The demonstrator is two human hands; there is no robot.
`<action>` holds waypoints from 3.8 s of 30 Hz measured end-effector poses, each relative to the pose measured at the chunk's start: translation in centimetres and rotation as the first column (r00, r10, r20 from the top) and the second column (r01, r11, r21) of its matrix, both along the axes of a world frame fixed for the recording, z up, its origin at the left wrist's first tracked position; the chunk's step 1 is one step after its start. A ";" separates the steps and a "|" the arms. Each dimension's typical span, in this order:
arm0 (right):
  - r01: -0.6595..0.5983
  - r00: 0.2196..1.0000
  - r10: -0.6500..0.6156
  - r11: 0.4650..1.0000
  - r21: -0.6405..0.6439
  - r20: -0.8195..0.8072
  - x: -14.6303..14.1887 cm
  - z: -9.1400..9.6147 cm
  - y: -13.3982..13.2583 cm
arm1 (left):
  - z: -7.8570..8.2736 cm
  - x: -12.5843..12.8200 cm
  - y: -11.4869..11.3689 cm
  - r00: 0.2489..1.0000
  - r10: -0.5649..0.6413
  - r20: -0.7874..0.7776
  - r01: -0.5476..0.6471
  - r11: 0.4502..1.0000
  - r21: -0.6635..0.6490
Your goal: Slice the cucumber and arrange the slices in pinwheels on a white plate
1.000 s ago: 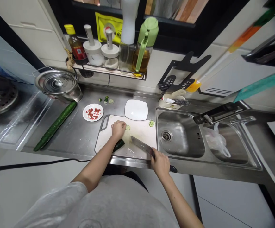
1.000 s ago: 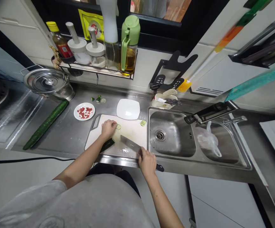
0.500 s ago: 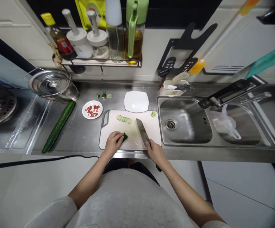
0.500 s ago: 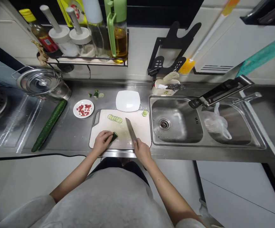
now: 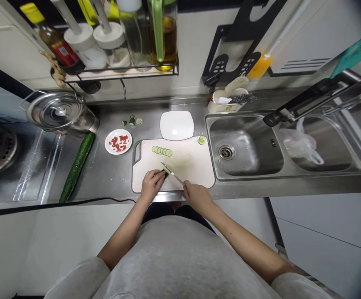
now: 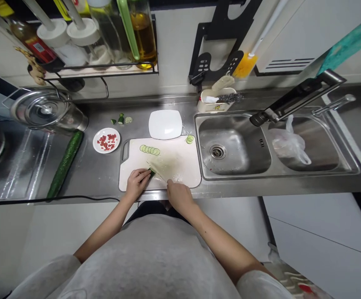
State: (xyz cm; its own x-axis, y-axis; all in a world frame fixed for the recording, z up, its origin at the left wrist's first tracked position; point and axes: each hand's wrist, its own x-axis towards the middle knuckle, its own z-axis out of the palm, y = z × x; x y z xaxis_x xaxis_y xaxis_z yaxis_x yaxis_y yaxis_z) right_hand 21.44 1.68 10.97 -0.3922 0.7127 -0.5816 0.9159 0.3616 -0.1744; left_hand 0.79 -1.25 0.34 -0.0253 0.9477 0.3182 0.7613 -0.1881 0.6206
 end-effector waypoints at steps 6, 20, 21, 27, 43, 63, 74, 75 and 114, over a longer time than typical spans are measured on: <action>-0.042 0.999 0.042 0.999 -0.009 0.001 -0.3 0.0 -0.5 | -0.1 -0.1 0.1 1.000 -0.012 -0.018 0.012 1.000 0.003; -0.060 0.998 0.060 0.998 -0.010 -0.018 -0.4 -0.2 -0.5 | -0.2 -0.1 0.2 0.999 -0.006 -0.050 0.008 1.000 0.027; -0.060 0.998 0.060 0.998 -0.014 -0.019 -0.4 -0.1 -0.5 | -0.3 -0.1 0.2 0.999 -0.006 -0.052 0.007 1.000 0.029; -0.067 0.997 0.066 0.997 -0.025 -0.037 -0.5 -0.2 -0.6 | -0.4 -0.1 0.2 0.998 -0.010 -0.061 0.012 0.999 0.033; -0.109 0.993 0.105 0.991 -0.080 -0.051 -0.7 -0.1 0.3 | -0.5 -0.1 0.5 0.998 -0.022 -0.057 0.024 0.999 0.035; -0.071 0.993 0.059 0.991 -0.117 -0.100 -1.7 -1.7 0.8 | -0.8 -0.1 0.5 0.999 -0.046 -0.028 0.046 0.999 0.013; -0.079 0.993 0.068 0.991 -0.105 -0.100 -2.0 -2.1 1.1 | -1.0 -0.2 0.5 0.999 -0.042 -0.023 0.042 0.999 0.015; -0.082 0.992 0.072 0.991 -0.101 -0.099 -2.0 -2.1 1.1 | -1.1 -0.2 0.5 0.999 -0.039 -0.021 0.039 0.999 0.014; -0.082 0.996 0.079 0.995 -0.061 -0.038 -2.5 -4.2 2.0 | -0.6 0.3 0.2 0.998 -0.040 -0.049 0.042 0.998 0.039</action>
